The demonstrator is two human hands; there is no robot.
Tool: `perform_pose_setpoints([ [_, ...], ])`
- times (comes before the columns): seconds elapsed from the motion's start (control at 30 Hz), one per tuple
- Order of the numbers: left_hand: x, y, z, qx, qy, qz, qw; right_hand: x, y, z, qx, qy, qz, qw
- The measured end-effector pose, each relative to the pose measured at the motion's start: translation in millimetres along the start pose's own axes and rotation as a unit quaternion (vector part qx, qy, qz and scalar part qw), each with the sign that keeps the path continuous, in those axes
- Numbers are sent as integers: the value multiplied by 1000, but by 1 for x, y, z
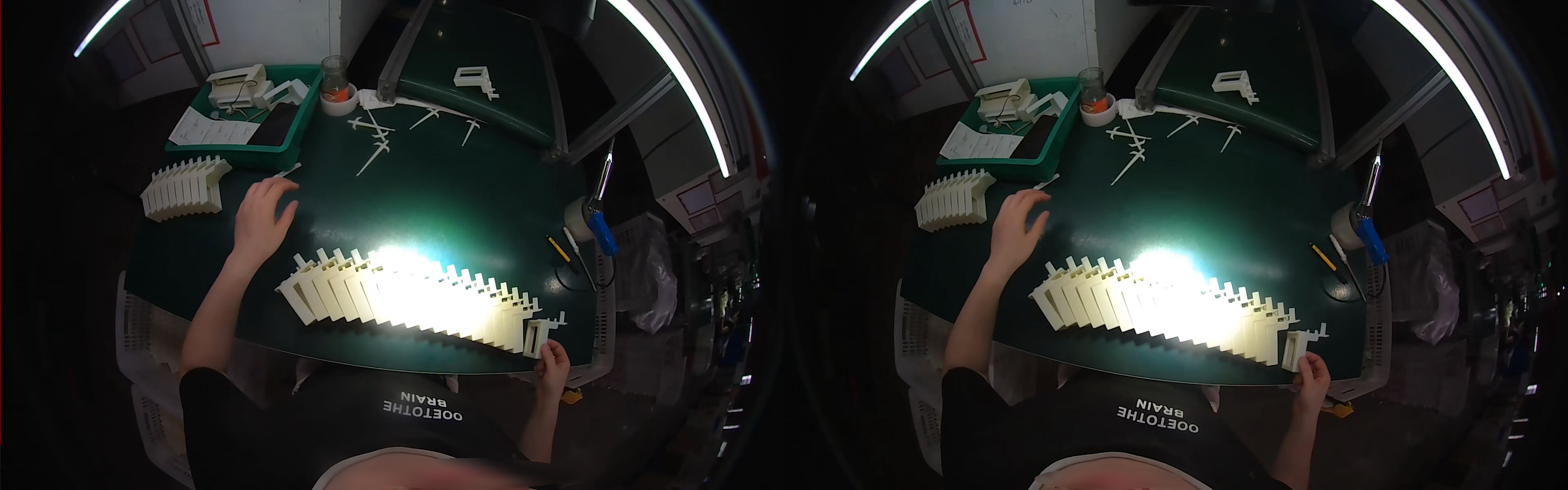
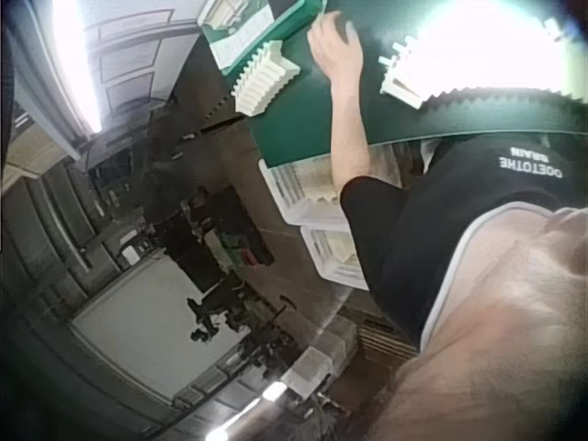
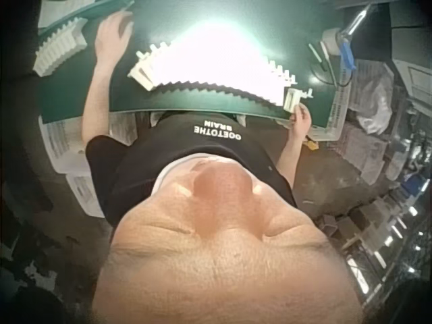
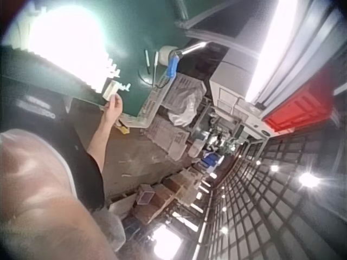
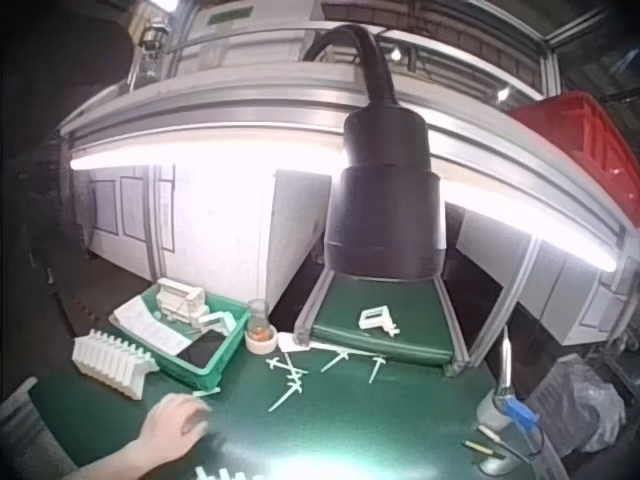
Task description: The person assembles white plastic components by hand, uses a heat gun on the joints, and places the finished units into a plastic crate.
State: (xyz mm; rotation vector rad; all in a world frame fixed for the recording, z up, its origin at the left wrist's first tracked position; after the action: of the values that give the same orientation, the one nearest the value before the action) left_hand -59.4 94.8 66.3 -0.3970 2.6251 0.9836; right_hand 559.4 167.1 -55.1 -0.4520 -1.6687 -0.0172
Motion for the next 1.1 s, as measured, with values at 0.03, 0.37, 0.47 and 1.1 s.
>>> perform_pose_setpoints([
  [0.03, 9, 6, 22, 21, 38, 14, 999, -3, -7, 8, 17, 8, 16, 1000],
  [0.37, -29, 96, 162, 79, 61, 180, 979, 50, 7, 33, 70, -140, -114, 981],
  [0.47, -25, 122, 197, 87, 125, 221, 963, 129, 25, 63, 62, -166, -242, 954],
  [1.1, -14, 89, 199, 209, 44, 35, 976, 167, 85, 553, 185, -453, -719, 493],
])
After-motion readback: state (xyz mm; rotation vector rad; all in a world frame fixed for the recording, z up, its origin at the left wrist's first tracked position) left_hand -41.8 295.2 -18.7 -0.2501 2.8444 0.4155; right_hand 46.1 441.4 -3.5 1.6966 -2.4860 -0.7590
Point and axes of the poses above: each hand's wrist, its own y-axis towards the middle knuckle, its own z-axis out of the palm, x = y × z, the point moved 10 cm from there along y, towards the middle knuckle, and after that the axes turned 11 degrees about -x, right-handed, at the moved point
